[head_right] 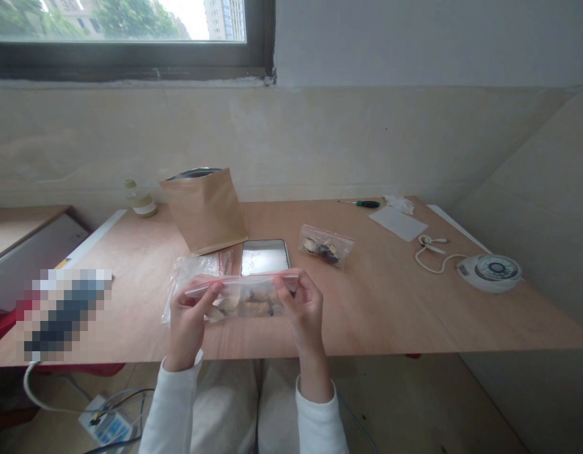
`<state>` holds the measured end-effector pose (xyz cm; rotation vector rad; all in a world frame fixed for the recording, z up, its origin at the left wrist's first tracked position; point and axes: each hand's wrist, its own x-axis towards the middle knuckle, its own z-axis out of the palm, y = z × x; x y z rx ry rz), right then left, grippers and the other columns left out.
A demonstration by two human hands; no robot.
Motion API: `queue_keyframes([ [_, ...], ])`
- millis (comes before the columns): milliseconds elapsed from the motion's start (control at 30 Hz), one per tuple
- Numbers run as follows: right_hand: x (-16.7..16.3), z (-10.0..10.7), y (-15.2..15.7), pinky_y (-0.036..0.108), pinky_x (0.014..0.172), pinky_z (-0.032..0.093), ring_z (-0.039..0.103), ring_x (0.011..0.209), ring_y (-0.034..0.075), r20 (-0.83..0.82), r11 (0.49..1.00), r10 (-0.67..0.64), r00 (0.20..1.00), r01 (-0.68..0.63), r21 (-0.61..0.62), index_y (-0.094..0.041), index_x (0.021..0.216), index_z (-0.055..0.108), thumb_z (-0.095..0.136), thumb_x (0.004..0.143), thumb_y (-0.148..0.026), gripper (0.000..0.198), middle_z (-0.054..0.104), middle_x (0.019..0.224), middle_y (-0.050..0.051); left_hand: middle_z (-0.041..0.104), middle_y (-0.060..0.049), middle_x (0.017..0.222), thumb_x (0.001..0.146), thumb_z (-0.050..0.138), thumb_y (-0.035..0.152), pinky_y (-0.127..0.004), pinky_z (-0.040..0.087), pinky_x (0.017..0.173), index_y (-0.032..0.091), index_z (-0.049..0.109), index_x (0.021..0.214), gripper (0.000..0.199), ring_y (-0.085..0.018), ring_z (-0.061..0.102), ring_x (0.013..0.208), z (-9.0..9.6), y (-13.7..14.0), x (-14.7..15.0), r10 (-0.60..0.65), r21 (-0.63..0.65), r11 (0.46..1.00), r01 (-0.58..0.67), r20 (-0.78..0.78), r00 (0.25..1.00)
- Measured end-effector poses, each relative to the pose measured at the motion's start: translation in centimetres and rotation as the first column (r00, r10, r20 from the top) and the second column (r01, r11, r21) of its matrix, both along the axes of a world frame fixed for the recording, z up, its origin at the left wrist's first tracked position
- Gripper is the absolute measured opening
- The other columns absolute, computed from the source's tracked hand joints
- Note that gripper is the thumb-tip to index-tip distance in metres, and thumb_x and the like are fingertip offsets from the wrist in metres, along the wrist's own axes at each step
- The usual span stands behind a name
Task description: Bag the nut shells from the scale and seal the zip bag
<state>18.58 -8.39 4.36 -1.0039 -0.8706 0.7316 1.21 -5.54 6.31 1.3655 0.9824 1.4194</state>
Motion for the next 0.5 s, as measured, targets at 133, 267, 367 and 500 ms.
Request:
queue_keyframes([
  [133, -0.01, -0.29, 0.09, 0.024, 0.066, 0.05, 0.064, 0.074, 0.014, -0.02, 0.995, 0.103, 0.994, -0.103, 0.014, -0.021, 0.082, 0.068, 0.07, 0.08, -0.037, 0.016, 0.068, 0.079, 0.001, 0.067, 0.0, 0.075, 0.081, 0.07, 0.029, -0.022, 0.044, 0.067, 0.021, 0.073, 0.078, 0.01, -0.012, 0.06, 0.074, -0.25, 0.08, -0.13, -0.017, -0.017, 1.0, 0.018, 0.034, 0.999],
  [267, -0.15, -0.5, 0.26, 0.027, 0.074, 0.052, 0.067, 0.084, 0.016, -0.008, 0.986, 0.165, 0.986, -0.165, -0.019, -0.021, 0.086, 0.071, 0.073, 0.078, -0.036, 0.016, 0.071, 0.092, 0.003, 0.066, 0.0, 0.073, 0.079, 0.072, 0.027, -0.022, 0.044, 0.07, 0.02, 0.071, 0.071, 0.011, -0.012, 0.059, 0.074, -0.34, 0.04, -0.1, -0.024, 0.012, 1.0, 0.023, 0.052, 0.998],
  [367, -0.37, -0.44, 0.38, 0.027, 0.072, 0.053, 0.068, 0.079, 0.016, -0.016, 0.986, 0.151, 0.988, -0.152, -0.069, -0.021, 0.086, 0.071, 0.074, 0.077, -0.036, 0.017, 0.073, 0.084, 0.002, 0.065, 0.001, 0.072, 0.079, 0.072, 0.028, -0.022, 0.045, 0.069, 0.021, 0.071, 0.073, 0.009, -0.011, 0.059, 0.073, -0.38, 0.11, 0.01, -0.01, -0.002, 1.0, 0.011, 0.057, 0.998],
  [500, -0.49, -0.37, 0.49, 0.027, 0.071, 0.054, 0.068, 0.076, 0.017, -0.023, 0.984, 0.122, 0.992, -0.124, -0.127, -0.02, 0.085, 0.072, 0.076, 0.076, -0.038, 0.02, 0.074, 0.081, 0.003, 0.068, 0.0, 0.084, 0.081, 0.07, 0.033, -0.021, 0.046, 0.07, 0.021, 0.073, 0.082, 0.012, -0.012, 0.061, 0.08, -0.41, 0.33, 0.07, -0.043, -0.07, 0.997, 0.045, 0.019, 0.999],
])
